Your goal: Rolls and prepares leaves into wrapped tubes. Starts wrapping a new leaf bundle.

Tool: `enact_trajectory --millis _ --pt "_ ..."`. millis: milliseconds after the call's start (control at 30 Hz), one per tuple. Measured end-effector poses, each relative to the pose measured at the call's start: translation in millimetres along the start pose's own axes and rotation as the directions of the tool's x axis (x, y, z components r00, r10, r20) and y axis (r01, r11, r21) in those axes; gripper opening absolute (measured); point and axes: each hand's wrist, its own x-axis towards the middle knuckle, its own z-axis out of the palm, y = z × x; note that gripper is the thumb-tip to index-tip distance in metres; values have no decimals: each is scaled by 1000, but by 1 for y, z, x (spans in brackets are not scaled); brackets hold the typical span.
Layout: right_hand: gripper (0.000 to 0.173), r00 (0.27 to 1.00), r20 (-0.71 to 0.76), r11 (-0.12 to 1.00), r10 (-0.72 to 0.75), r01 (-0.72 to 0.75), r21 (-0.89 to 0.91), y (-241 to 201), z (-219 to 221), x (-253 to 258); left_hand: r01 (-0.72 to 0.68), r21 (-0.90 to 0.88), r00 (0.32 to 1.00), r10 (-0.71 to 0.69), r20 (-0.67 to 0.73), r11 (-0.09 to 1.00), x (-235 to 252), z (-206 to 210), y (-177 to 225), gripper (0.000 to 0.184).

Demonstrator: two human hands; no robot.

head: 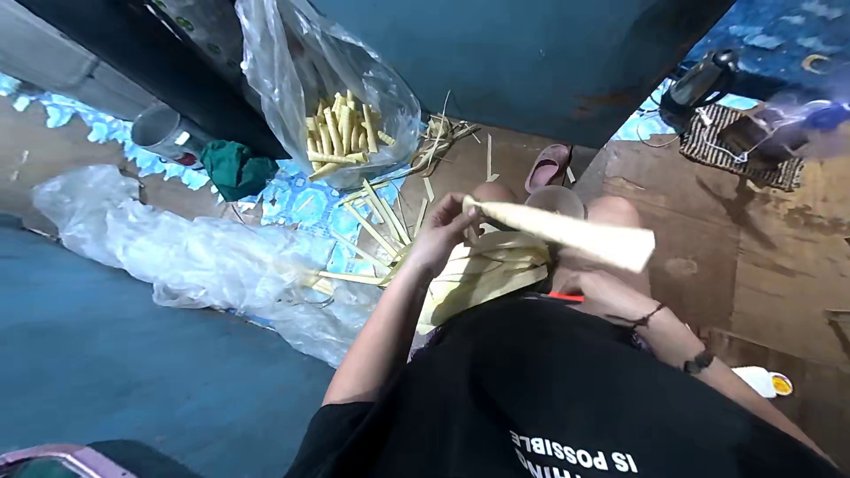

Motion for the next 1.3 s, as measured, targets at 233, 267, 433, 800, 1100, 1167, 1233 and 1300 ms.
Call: enact_trajectory --millis 233,267,433,800,1100,1167,1233,1300 --pt "32 976 -214 967 -42 93 237 -7 -15 -23 -41 -126 961 5 -277 991 5 20 -11 15" --pt "32 961 -274 960 -33 107 259 -11 -17 -24 -18 -104 970 -8 -244 994 1 24 -9 17" --pt "32 692 -697 970 -187 243 -19 -39 -15 -10 10 -140 997 -21 -71 990 -7 45 -6 27" --pt "28 753 -601 949 -269 313 -33 -78 -20 1 178 -163 962 -137 236 970 -21 69 -3 62" --pt "32 935 -296 968 -197 234 95 -28 -1 -18 -189 -47 890 151 -431 981 35 -102 43 35" --pt "31 937 -299 970 -178 219 110 -27 4 -21 -299 -100 686 141 -713 949 52 -145 37 38" --pt "31 943 -292 973 -158 199 119 -27 6 -24 -344 -25 509 164 -845 939 56 -166 18 55" --pt "31 954 -274 977 -125 167 136 -25 6 -25 -234 41 457 147 -877 971 47 -161 -8 68"
